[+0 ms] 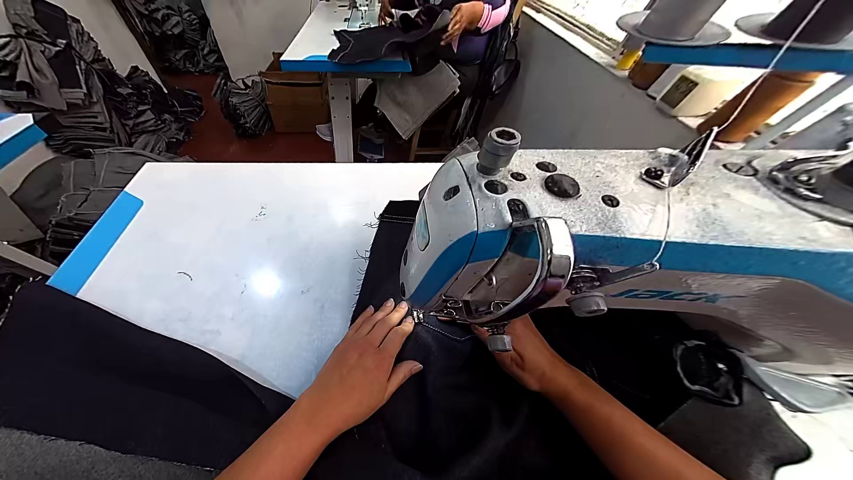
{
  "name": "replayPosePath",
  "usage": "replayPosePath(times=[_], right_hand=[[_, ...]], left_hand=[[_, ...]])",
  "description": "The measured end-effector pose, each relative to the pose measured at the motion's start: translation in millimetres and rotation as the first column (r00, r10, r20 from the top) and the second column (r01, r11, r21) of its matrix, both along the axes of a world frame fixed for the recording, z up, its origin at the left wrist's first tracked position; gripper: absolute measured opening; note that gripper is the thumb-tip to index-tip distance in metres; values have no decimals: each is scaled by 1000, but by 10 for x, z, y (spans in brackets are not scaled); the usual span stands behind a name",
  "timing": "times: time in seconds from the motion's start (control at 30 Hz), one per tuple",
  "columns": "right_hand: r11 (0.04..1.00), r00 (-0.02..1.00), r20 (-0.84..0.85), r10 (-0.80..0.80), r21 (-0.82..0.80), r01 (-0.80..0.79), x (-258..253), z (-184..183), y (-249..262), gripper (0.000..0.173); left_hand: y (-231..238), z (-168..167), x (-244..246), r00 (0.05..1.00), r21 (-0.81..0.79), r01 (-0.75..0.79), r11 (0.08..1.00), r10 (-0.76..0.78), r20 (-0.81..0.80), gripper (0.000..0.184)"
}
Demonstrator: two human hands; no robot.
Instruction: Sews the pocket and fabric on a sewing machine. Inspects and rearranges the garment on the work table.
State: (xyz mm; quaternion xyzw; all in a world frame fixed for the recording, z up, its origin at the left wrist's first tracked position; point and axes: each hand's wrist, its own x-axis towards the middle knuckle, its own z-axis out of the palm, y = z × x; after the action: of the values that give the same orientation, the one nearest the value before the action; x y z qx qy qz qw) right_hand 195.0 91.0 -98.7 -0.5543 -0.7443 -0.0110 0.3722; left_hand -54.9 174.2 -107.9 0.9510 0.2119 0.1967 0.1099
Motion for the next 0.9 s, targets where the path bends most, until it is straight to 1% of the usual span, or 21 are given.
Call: replayPosePath(times=[0.37,0.43,0.6,0.77,0.8,0.83,0.87,0.9], right_hand=[[1000,1000,10,16,0,-16,-12,13,9,60],[999,999,-15,43,-1,-43,0,6,17,63],[992,983,-136,126,14,-125,39,0,24,66],[994,981,-162,109,-9,-112,46,-1,20,66],[992,978,-172,120,-22,-125,57,-12,19,65],[990,977,-176,123,-42,-133,66,-21,15,63],[989,977,-176,122,-63,-135,73,-25,10,59],[985,977,-166,130,-88,-147,93,-22,7,57]], left_hand=[[0,5,-10,1000,11,-5,1000,5,-12,55],[3,3,-9,1000,15,0,1000,0,-11,55],[5,31,0,999,-17,-4,1000,3,-37,56],[37,19,16,999,-22,6,1000,-7,-34,56],[44,38,11,999,-35,7,999,-9,-53,57],[38,114,-1,993,-80,3,997,-12,-114,57],[9,274,-10,975,-167,-13,986,-25,-223,57],[-62,511,-1,939,-280,-47,959,-54,-340,56]])
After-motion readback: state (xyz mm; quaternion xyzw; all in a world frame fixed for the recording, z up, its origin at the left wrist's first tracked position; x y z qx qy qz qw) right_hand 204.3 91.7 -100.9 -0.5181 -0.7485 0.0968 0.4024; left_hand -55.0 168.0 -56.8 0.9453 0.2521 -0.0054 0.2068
